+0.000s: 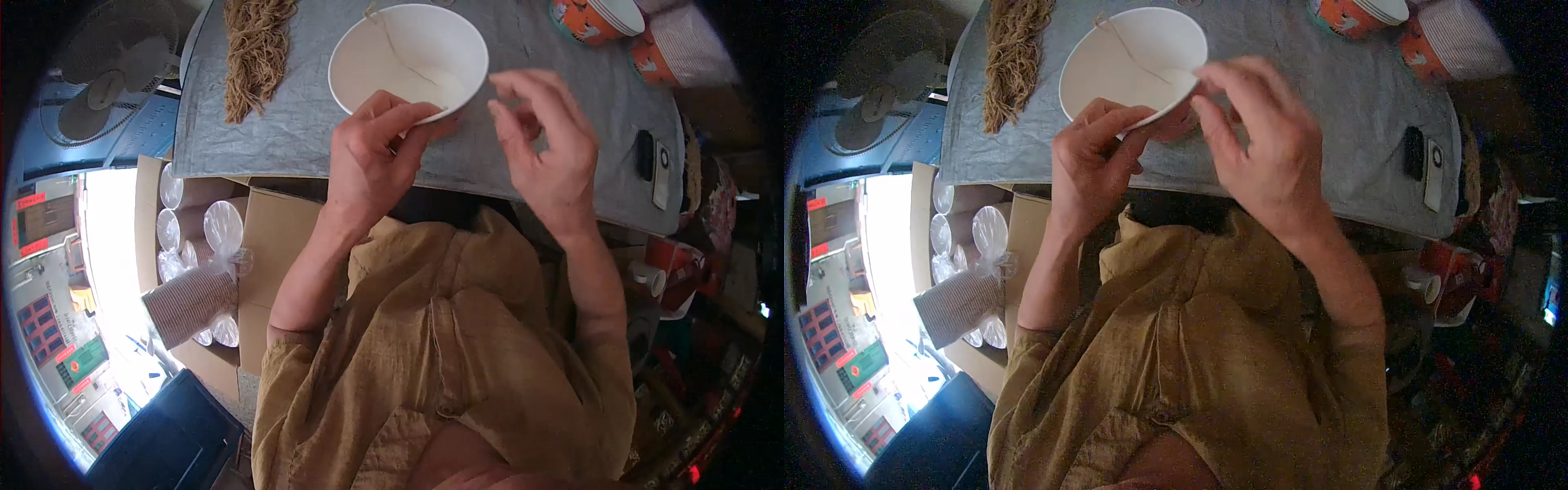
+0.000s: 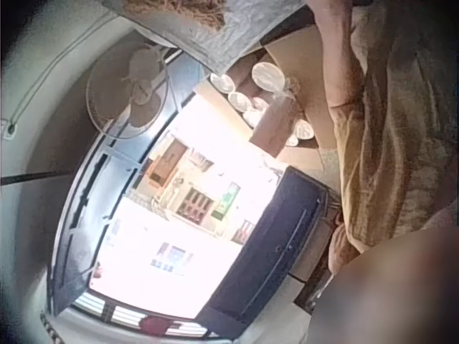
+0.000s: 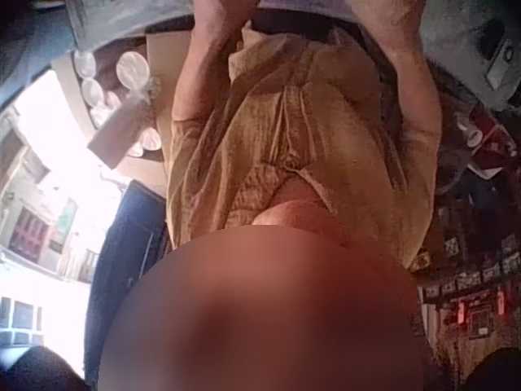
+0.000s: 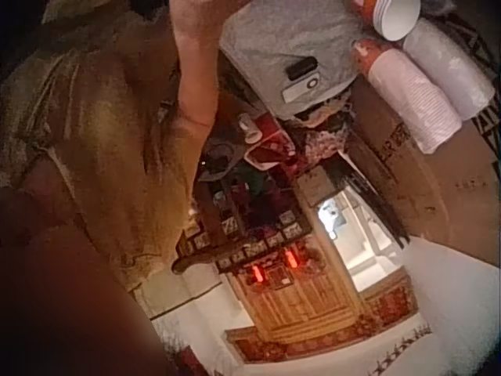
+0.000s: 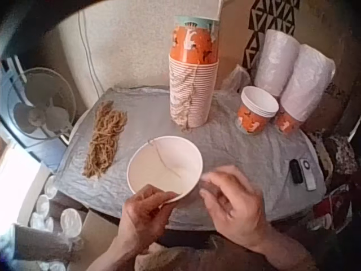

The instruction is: Attach string handles to paper buckets for packaging.

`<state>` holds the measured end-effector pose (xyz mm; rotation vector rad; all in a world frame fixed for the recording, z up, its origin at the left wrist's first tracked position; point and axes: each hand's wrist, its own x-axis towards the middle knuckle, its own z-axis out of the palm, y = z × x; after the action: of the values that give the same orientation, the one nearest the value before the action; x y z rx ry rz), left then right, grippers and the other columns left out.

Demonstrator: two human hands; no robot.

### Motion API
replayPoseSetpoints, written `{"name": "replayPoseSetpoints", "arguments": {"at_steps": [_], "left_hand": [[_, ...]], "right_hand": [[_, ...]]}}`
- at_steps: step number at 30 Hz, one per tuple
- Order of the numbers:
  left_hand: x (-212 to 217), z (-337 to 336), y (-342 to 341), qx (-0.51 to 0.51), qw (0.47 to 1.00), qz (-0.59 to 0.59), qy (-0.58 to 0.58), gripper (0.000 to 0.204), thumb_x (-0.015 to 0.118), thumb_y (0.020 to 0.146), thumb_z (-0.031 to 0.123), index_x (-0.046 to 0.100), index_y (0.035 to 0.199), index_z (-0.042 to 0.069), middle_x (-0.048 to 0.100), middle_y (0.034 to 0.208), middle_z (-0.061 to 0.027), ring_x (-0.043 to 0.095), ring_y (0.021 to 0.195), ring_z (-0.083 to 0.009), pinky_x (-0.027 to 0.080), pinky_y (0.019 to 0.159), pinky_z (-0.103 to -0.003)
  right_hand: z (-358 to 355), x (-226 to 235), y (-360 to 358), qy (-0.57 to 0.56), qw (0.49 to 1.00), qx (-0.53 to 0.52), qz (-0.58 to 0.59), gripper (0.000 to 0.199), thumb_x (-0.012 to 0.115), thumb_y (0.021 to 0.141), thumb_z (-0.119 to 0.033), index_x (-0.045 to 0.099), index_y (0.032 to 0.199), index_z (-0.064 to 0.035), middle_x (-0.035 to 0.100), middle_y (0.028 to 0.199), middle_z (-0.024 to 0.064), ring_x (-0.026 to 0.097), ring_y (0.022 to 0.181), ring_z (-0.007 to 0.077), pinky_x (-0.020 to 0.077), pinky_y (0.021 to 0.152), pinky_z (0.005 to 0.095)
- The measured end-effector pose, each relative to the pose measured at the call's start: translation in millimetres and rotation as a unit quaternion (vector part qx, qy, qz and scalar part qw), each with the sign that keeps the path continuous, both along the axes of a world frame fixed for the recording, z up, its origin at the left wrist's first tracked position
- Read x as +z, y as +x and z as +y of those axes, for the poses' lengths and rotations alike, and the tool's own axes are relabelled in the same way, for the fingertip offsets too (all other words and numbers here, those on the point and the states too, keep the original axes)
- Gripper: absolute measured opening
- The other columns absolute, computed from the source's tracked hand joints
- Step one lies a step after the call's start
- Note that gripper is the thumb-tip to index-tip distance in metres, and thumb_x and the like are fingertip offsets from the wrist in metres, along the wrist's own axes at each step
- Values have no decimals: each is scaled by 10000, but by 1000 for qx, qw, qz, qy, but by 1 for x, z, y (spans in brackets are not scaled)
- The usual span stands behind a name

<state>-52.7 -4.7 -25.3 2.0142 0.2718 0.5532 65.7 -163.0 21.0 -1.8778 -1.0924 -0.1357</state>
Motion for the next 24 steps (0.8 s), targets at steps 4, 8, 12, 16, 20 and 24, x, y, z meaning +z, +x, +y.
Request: {"name": "replayPoseSetpoints", "arguments": {"at_steps": [4, 8, 12, 16, 20, 24], "left_hand": [[9, -2, 10, -8, 985, -30, -169, 155, 662, 906, 1, 703, 1053, -29, 654, 916, -84, 700, 725, -139, 554, 563, -246], [21, -5, 13, -28, 975, -9, -220, 156, 630, 936, 6, 682, 1070, -55, 656, 935, -89, 710, 767, -150, 569, 577, -239], [21, -8, 12, -42, 976, 14, -215, 181, 610, 964, 48, 658, 1117, -35, 677, 901, -72, 671, 704, -108, 523, 555, -216], [22, -14, 13, -39, 975, 24, -219, 189, 602, 982, 86, 648, 1141, -6, 687, 822, -46, 636, 635, -74, 479, 529, -197], [29, -18, 17, -35, 977, 19, -208, 165, 589, 950, -15, 670, 1089, -53, 647, 950, -92, 688, 695, -129, 545, 556, -237], [25, -20, 18, -38, 983, 10, -180, 153, 594, 941, -24, 685, 1062, -47, 643, 931, -99, 679, 664, -131, 531, 545, -245]], "right_hand": [[2, -29, -10, 16, 1000, 2, -14, 205, 717, 816, -10, 643, 1006, -29, 644, 914, 98, 667, 778, 278, 533, 671, 352], [13, -47, -10, 71, 997, -20, -29, 245, 754, 800, -41, 625, 1006, -14, 637, 934, 118, 650, 859, 302, 528, 735, 371], [16, -52, -10, 92, 993, -46, -59, 247, 761, 799, -46, 620, 999, -15, 633, 922, 118, 638, 875, 309, 522, 739, 379], [16, -59, -6, 113, 990, -44, -74, 208, 740, 813, -20, 617, 981, -20, 628, 918, 118, 633, 853, 308, 510, 713, 386], [16, -63, -4, 130, 988, -45, -68, 174, 714, 830, -3, 610, 967, -23, 618, 898, 117, 626, 823, 309, 500, 682, 387], [15, -62, -5, 115, 991, -44, -60, 155, 700, 840, -11, 600, 957, -20, 606, 874, 111, 620, 796, 310, 497, 683, 380]]}}
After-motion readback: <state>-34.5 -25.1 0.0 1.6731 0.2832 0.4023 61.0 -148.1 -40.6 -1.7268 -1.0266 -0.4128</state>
